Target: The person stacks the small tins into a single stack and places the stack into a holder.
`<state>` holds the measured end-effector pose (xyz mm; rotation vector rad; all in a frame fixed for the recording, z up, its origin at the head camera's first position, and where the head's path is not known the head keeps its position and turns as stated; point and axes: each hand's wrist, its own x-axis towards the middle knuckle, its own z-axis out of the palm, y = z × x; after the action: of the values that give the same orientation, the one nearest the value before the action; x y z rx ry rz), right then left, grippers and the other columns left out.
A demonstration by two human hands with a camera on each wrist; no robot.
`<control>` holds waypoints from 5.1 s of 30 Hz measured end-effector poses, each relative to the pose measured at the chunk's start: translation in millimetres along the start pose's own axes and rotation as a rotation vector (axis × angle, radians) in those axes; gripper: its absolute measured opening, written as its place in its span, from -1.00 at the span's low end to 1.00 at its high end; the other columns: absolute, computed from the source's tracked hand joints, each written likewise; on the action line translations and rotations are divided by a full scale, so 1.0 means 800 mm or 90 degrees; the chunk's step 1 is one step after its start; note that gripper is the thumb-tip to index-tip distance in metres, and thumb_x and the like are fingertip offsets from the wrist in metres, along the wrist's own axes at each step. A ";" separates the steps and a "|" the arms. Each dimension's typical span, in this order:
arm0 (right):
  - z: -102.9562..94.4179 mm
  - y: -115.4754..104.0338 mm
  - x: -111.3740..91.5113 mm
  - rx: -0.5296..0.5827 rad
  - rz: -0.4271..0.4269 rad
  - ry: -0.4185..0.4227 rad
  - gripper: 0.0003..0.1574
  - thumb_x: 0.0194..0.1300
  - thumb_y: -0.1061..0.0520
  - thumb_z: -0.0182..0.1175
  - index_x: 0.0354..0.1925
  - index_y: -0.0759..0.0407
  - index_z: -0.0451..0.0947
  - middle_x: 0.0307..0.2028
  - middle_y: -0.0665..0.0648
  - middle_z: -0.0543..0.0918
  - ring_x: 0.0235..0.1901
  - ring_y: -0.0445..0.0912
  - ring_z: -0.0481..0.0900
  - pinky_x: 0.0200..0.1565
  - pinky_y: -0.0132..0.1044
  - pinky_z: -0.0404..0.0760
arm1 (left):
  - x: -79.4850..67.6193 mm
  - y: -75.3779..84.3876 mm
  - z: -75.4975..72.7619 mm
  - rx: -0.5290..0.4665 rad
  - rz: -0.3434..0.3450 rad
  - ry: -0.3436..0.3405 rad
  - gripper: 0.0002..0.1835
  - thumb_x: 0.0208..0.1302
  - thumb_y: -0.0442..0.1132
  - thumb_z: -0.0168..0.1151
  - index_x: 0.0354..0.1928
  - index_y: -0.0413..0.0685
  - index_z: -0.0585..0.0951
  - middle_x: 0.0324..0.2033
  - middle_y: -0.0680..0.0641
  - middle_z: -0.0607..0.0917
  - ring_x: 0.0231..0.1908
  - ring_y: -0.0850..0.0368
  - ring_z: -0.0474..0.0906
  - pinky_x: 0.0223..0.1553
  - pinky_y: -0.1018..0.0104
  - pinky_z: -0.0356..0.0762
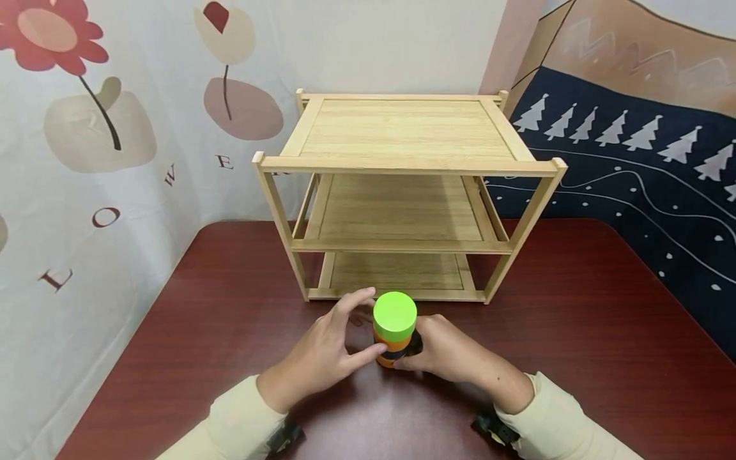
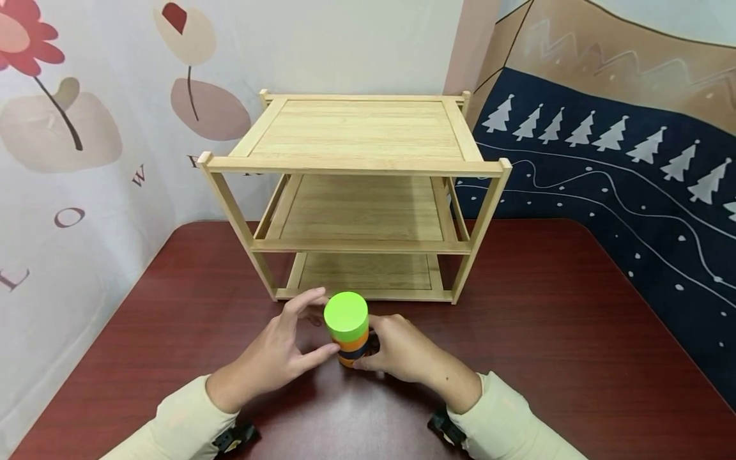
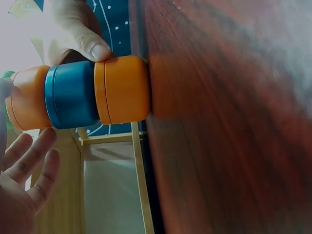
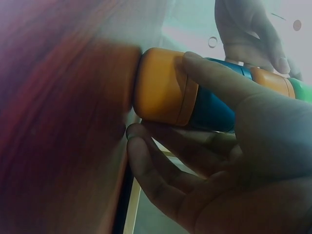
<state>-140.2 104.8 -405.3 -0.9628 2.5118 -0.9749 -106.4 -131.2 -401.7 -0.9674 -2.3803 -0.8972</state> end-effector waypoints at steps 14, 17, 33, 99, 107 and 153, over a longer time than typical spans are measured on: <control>0.003 -0.002 -0.003 0.020 -0.009 -0.007 -0.61 0.11 0.09 0.51 -0.10 0.01 0.59 -0.51 -0.20 0.64 -0.67 -0.37 0.57 -0.22 -0.41 0.60 | 0.000 -0.003 0.003 -0.015 0.077 0.018 -0.21 0.27 -0.07 0.39 0.39 -0.08 0.17 0.10 -0.10 0.51 -0.07 0.06 0.61 -0.07 0.35 0.62; 0.002 -0.003 -0.004 0.020 -0.013 -0.002 -0.61 0.11 0.08 0.51 -0.11 -0.01 0.59 -0.53 -0.21 0.64 -0.68 -0.38 0.57 -0.22 -0.41 0.60 | 0.002 -0.004 0.003 -0.017 0.086 0.023 -0.23 0.28 -0.07 0.38 0.38 -0.09 0.18 0.10 -0.10 0.52 -0.08 0.07 0.61 -0.08 0.33 0.62; -0.001 -0.010 -0.004 0.022 -0.034 0.033 -0.61 0.09 0.06 0.52 -0.13 0.00 0.59 -0.44 -0.14 0.70 -0.58 -0.36 0.63 -0.19 -0.32 0.65 | 0.003 -0.002 0.000 0.015 0.086 0.054 -0.33 0.41 0.10 0.14 0.35 -0.12 0.20 0.08 -0.10 0.58 0.10 0.05 0.59 0.15 0.20 0.55; -0.014 -0.019 -0.004 0.060 -0.094 0.149 -0.44 0.06 0.11 0.52 0.03 0.00 0.55 -0.24 -0.10 0.72 -0.35 -0.28 0.68 -0.27 -0.30 0.69 | 0.023 0.007 -0.009 0.018 0.130 0.129 -0.33 0.32 -0.01 0.27 0.27 -0.27 0.28 0.07 -0.19 0.56 0.07 -0.04 0.61 0.23 0.32 0.48; -0.018 -0.022 -0.006 0.058 -0.096 0.165 -0.45 0.05 0.13 0.50 0.02 -0.01 0.55 -0.26 -0.10 0.72 -0.36 -0.25 0.68 -0.28 -0.29 0.69 | 0.031 0.012 -0.015 0.027 0.140 0.129 -0.32 0.31 -0.02 0.28 0.28 -0.29 0.27 0.08 -0.22 0.56 0.08 -0.06 0.60 0.25 0.32 0.46; -0.058 -0.049 -0.021 -0.004 -0.102 0.214 -0.43 0.04 0.15 0.50 0.04 0.11 0.55 -0.23 -0.01 0.73 -0.34 -0.30 0.66 -0.25 -0.39 0.66 | 0.070 0.042 -0.054 0.062 0.159 0.103 -0.42 0.48 0.03 0.05 0.30 -0.20 0.21 0.07 -0.18 0.57 0.07 0.01 0.62 0.08 0.20 0.61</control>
<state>-130.5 117.2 -344.6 -1.0952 2.7401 -1.2714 -113.3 -117.0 -325.1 -1.0810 -2.0924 -0.7291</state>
